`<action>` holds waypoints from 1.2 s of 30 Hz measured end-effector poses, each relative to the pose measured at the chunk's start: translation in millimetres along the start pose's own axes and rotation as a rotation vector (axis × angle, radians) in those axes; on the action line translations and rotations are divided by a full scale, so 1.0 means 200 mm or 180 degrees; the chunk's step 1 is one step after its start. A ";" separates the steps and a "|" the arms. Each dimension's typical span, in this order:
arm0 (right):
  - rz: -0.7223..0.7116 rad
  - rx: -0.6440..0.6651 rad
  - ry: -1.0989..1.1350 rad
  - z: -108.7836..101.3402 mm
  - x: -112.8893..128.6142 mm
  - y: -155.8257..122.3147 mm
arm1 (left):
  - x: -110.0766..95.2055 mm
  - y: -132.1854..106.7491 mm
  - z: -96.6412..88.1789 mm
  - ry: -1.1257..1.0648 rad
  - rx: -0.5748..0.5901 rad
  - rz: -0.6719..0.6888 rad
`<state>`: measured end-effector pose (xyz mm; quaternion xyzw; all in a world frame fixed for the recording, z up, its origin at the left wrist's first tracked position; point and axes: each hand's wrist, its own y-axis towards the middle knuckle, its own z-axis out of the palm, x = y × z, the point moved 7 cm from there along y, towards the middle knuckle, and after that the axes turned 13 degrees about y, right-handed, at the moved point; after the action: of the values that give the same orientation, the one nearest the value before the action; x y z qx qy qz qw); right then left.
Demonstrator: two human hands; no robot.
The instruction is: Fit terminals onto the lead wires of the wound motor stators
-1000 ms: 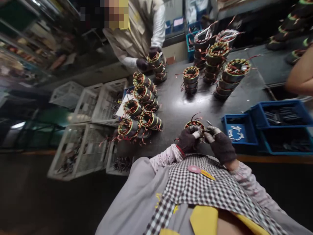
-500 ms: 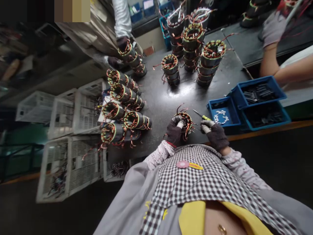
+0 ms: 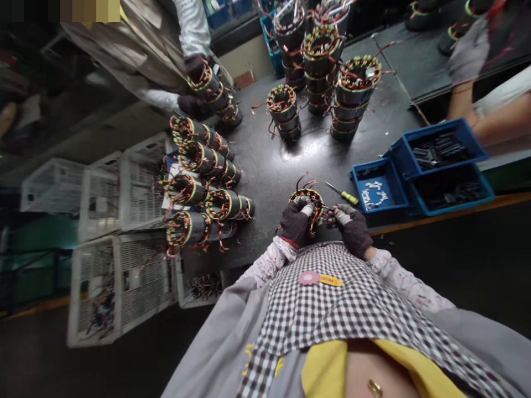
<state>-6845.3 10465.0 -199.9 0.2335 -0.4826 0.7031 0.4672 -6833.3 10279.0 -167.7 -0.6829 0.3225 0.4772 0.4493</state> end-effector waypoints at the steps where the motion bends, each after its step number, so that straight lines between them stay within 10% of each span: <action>1: -0.0032 -0.0045 -0.0060 0.00 0.01 0.00 | 0.00 0.00 0.00 0.0005 0.0007 -0.0038; 14: 0.0136 0.0137 -0.0319 0.04 -0.01 0.00 | -0.02 0.01 0.02 0.0130 0.0221 -0.0091; 22: -0.1155 0.0938 -0.2571 0.16 0.11 0.03 | -0.07 -0.01 0.02 0.0299 0.0323 0.0048; 32: -0.0926 0.1701 -0.4488 0.30 0.15 0.16 | -0.07 -0.01 -0.01 0.0059 0.0197 -0.0084; 36: -0.0769 0.1342 -0.4209 0.18 0.28 0.18 | -0.07 -0.01 -0.04 -0.0102 0.0179 -0.0328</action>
<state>-6907.7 10453.0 -156.9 0.7494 -0.4895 0.4355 0.0955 -6832.9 10273.2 -152.3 -0.6780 0.2929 0.4552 0.4974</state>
